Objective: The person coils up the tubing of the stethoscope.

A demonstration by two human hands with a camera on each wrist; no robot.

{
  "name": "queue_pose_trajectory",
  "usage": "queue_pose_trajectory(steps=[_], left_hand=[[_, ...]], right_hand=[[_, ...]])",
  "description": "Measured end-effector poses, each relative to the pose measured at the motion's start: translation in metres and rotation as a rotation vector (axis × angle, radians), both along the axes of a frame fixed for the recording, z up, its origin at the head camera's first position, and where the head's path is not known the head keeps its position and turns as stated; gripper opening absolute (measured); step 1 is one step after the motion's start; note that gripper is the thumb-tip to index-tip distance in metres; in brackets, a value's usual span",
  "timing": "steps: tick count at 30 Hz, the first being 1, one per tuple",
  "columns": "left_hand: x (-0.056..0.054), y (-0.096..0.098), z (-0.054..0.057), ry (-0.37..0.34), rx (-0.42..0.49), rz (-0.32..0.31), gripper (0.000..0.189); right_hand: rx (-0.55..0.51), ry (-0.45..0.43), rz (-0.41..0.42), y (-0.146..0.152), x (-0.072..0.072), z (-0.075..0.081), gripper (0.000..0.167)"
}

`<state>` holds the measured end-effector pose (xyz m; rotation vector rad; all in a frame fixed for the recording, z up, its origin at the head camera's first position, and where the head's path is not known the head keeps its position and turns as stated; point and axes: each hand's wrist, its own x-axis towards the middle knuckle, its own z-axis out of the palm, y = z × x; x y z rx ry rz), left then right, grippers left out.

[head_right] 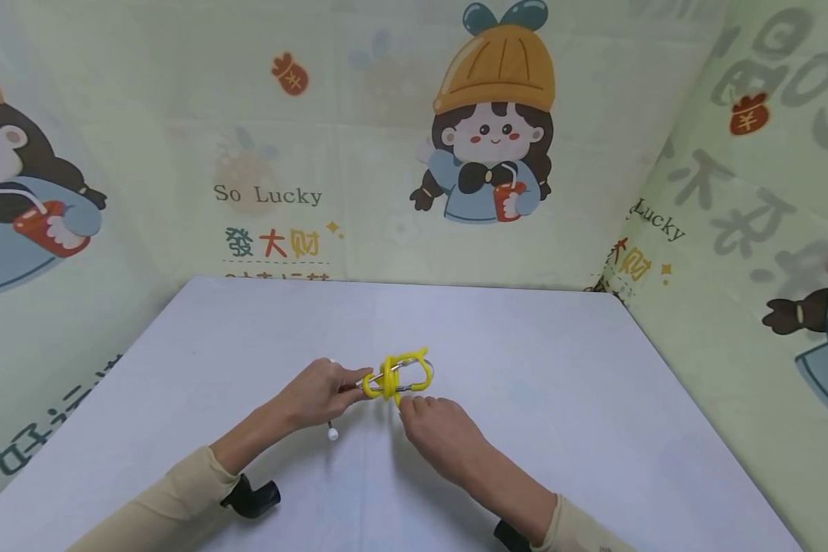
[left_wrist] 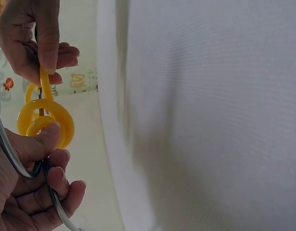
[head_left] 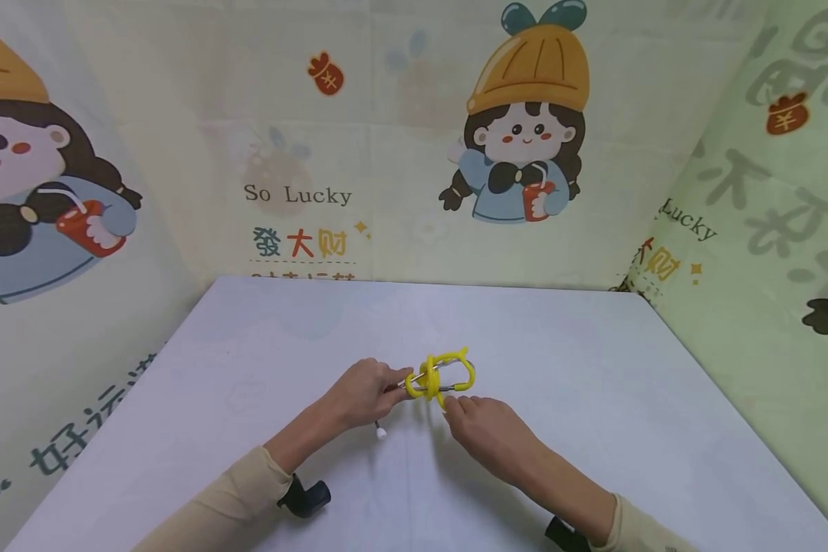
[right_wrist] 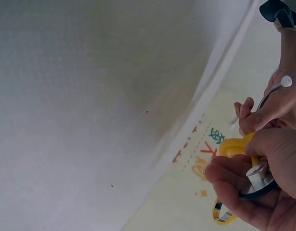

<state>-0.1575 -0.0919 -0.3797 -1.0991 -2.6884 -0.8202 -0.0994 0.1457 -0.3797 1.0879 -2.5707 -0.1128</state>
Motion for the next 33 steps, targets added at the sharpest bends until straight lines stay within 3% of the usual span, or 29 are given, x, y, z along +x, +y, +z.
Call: queue_pose_trajectory(steps=[5,13,23,29,33], left_hand=[[0.001,-0.002,0.002,0.022,-0.024,-0.015,0.040],[0.003,-0.004,0.002,0.028,-0.018,-0.021,0.040],[0.004,-0.001,0.006,0.044,-0.013,0.004,0.040],[0.004,-0.002,0.006,0.048,-0.019,0.002,0.040],[0.005,-0.002,0.007,0.060,-0.018,0.018,0.041]], right_hand=[[0.032,0.098,0.069,0.003,-0.002,0.001,0.031],[-0.195,0.207,0.221,0.007,-0.008,-0.003,0.035],[-0.622,0.010,0.319,0.001,-0.009,-0.005,0.041],[-0.744,-0.130,0.340,0.002,-0.012,-0.007,0.038],[-0.858,-0.286,0.319,0.002,-0.013,-0.009,0.037]])
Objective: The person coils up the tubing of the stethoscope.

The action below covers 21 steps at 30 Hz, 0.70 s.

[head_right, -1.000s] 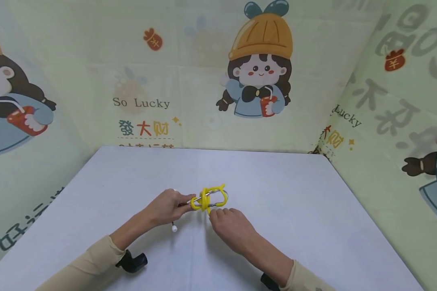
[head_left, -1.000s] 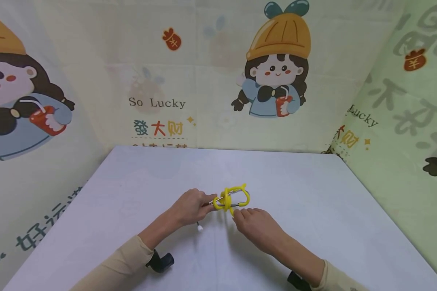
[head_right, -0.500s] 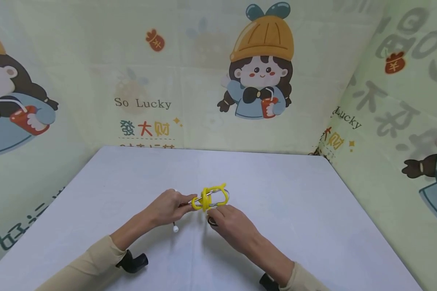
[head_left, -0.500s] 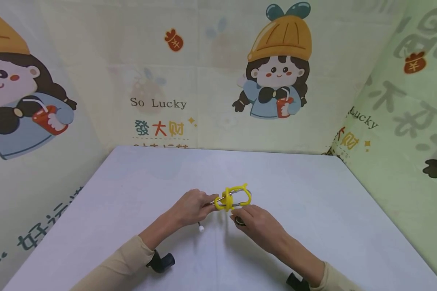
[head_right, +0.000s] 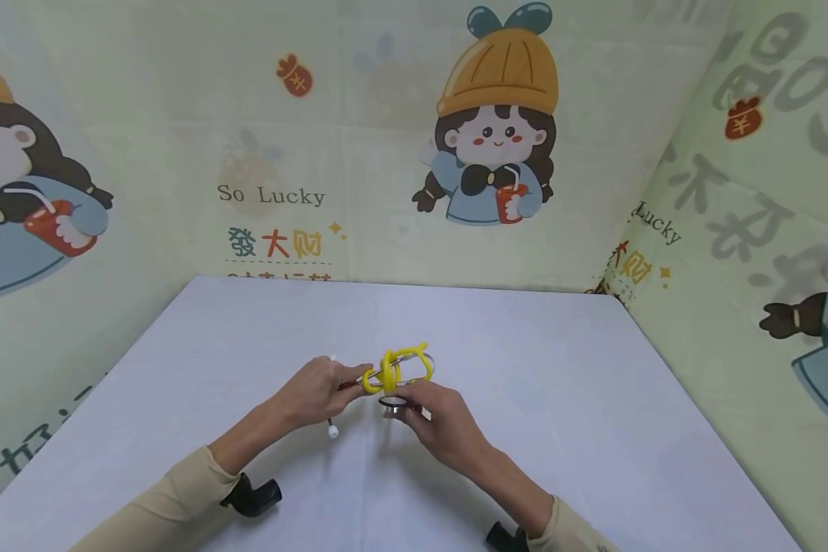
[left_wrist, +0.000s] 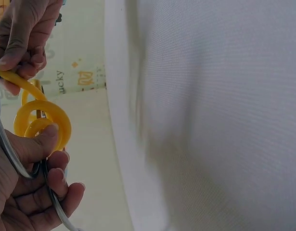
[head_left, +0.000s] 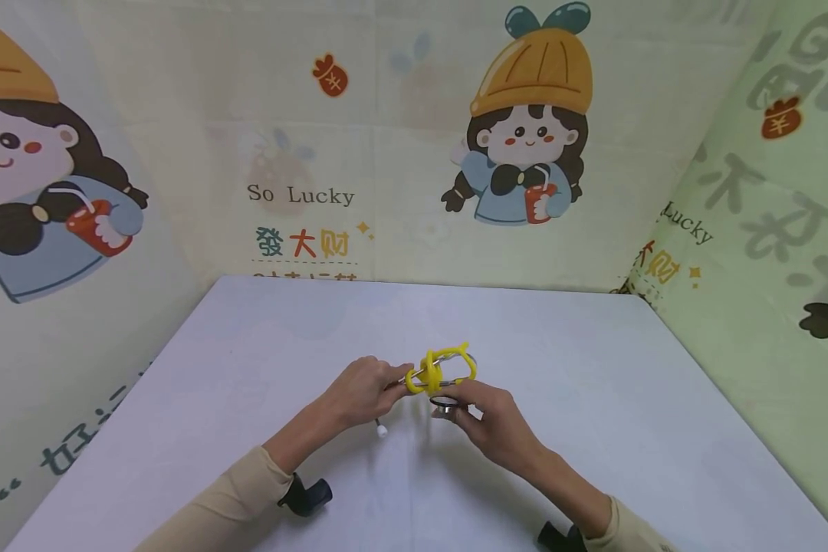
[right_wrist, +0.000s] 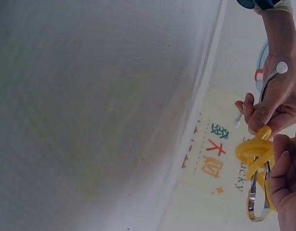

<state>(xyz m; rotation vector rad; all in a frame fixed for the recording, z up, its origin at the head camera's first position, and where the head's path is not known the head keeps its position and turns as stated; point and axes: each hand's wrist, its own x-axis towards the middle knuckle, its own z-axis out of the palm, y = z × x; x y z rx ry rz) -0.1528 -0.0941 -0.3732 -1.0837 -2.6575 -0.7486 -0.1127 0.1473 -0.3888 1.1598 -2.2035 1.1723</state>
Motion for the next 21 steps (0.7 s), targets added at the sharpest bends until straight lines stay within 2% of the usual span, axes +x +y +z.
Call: queue_pose_trajectory(steps=[3,7,9,16,21], left_hand=[[0.000,0.001,0.000,0.026,0.006,0.011,0.041],[0.000,0.003,-0.001,0.066,0.018,0.020,0.039],[0.000,0.003,-0.001,0.091,0.021,0.023,0.038],[0.001,0.007,-0.002,0.160,0.019,0.038,0.034],[0.001,0.009,-0.004,0.205,-0.003,0.060,0.034]], right_hand=[[-0.073,-0.160,-0.010,0.000,-0.001,-0.001,0.032],[-0.149,-0.386,-0.059,0.000,-0.002,0.000,0.012],[-0.185,-0.492,-0.086,-0.001,-0.002,0.001,0.008],[-0.285,-0.829,-0.275,-0.007,-0.004,0.010,0.021],[-0.363,-0.955,-0.322,-0.011,-0.003,0.015,0.032]])
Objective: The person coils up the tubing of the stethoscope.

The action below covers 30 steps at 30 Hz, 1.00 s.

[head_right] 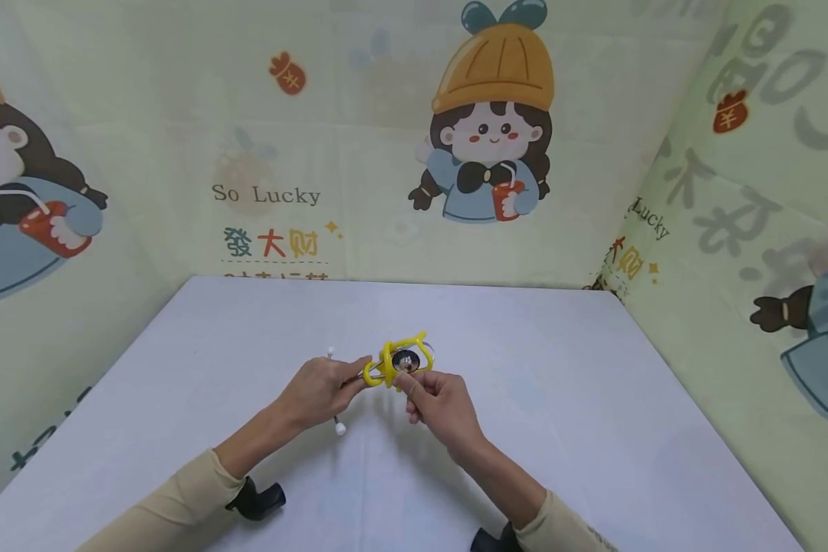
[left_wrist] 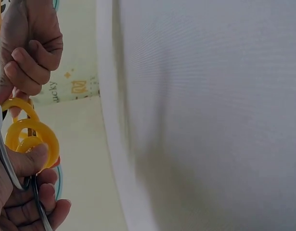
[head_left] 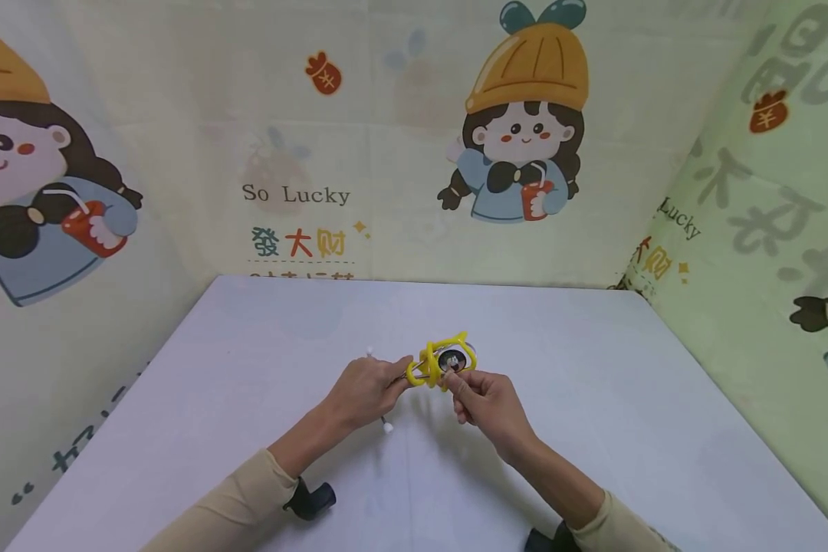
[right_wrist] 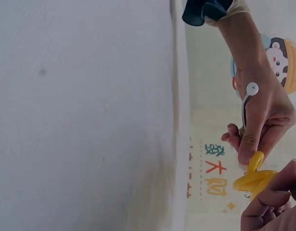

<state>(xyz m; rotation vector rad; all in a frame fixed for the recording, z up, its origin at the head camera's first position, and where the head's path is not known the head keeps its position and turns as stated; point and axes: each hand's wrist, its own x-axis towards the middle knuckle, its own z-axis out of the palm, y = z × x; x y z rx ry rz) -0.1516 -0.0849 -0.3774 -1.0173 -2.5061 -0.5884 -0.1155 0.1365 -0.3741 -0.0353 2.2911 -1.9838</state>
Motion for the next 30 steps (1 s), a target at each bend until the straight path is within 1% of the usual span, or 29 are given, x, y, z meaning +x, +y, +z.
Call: queue_pose_trajectory(steps=[6,12,18,22,26,30], left_hand=[[0.0018,0.0017,-0.0044,0.069,-0.018,0.019,0.034],[0.0032,0.0027,-0.0068,0.124,-0.003,0.026,0.034],[0.0050,0.0035,-0.0078,0.162,-0.045,0.031,0.036],[0.0057,0.0037,-0.0079,0.170,-0.067,0.035,0.036],[0.0063,0.0040,-0.0083,0.154,-0.069,0.038,0.035],[0.0067,0.0044,-0.0096,0.146,-0.067,0.047,0.033]], right_hand=[[-0.054,-0.093,-0.027,-0.0014,-0.0007,-0.0010,0.045],[-0.171,-0.195,-0.027,0.0008,-0.0024,-0.0020,0.043],[-0.281,-0.271,-0.023,0.0008,-0.0030,-0.0042,0.040],[-0.313,-0.290,-0.013,-0.0002,-0.0029,-0.0041,0.041],[-0.321,-0.307,0.003,-0.0009,-0.0028,-0.0045,0.044],[-0.332,-0.329,0.017,-0.0006,-0.0036,-0.0071,0.044]])
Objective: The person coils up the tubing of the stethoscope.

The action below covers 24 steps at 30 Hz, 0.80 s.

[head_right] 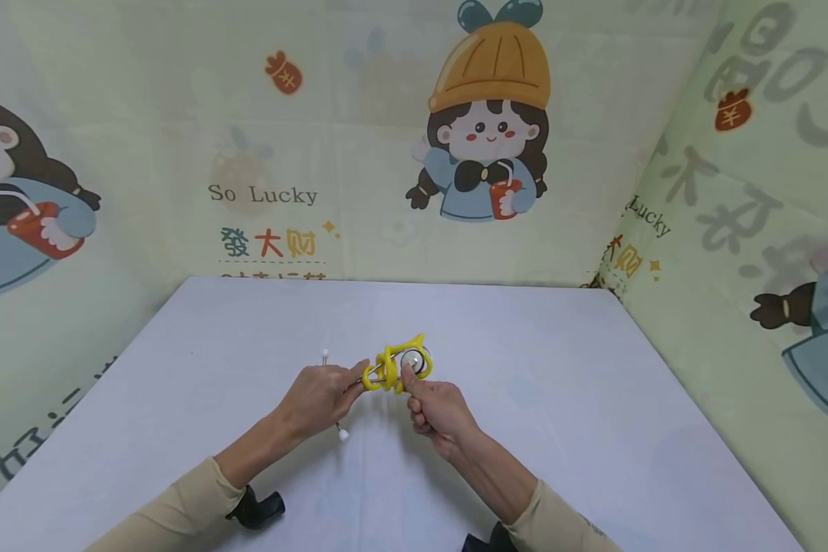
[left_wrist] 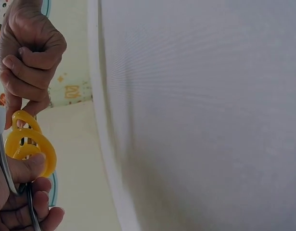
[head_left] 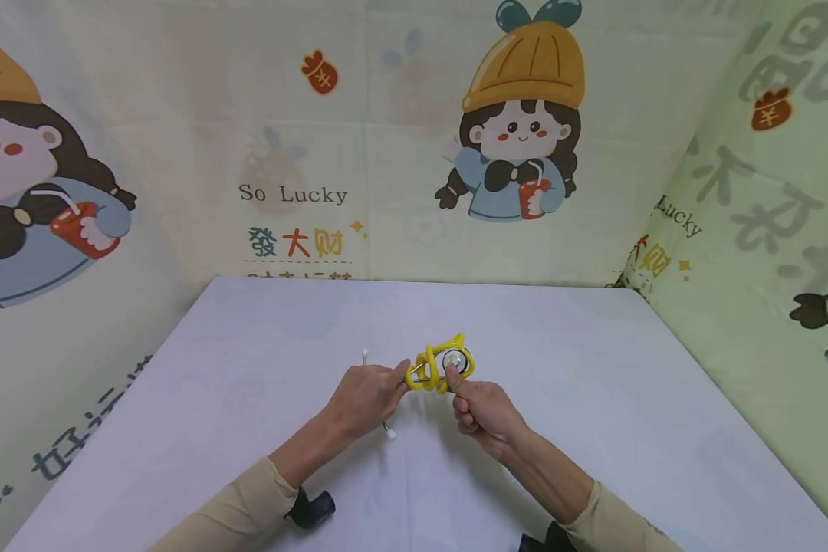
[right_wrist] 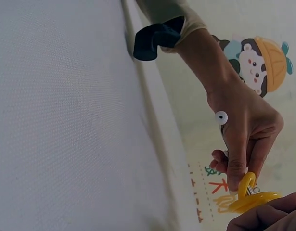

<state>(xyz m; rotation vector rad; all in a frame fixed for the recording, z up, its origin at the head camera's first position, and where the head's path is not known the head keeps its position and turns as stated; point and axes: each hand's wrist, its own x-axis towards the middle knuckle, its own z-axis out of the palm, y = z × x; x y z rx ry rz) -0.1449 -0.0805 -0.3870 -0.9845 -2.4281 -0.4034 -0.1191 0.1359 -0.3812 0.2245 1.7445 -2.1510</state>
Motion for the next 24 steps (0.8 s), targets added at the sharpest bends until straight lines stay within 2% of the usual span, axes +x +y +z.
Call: queue_pose_trajectory(steps=[5,10,14,18,24], left_hand=[[0.0002,0.0001,-0.0024,0.009,0.008,-0.003,0.033],[-0.0024,0.0011,-0.0025,0.047,0.010,-0.024,0.034],[-0.0044,0.0026,-0.0009,0.081,0.012,-0.037,0.034],[-0.0047,0.0032,-0.0006,0.081,0.014,-0.054,0.033],[-0.0042,0.0019,-0.0020,0.077,0.005,-0.046,0.034]], right_hand=[[-0.002,-0.004,-0.019,0.0007,-0.0014,-0.0037,0.042],[0.047,0.027,-0.135,-0.0014,-0.0003,-0.0038,0.040],[0.124,0.073,-0.204,-0.0028,0.0003,-0.0021,0.049],[0.176,0.103,-0.230,-0.0019,0.0008,-0.0025,0.054],[0.211,0.125,-0.248,0.0021,0.0012,-0.0067,0.062]])
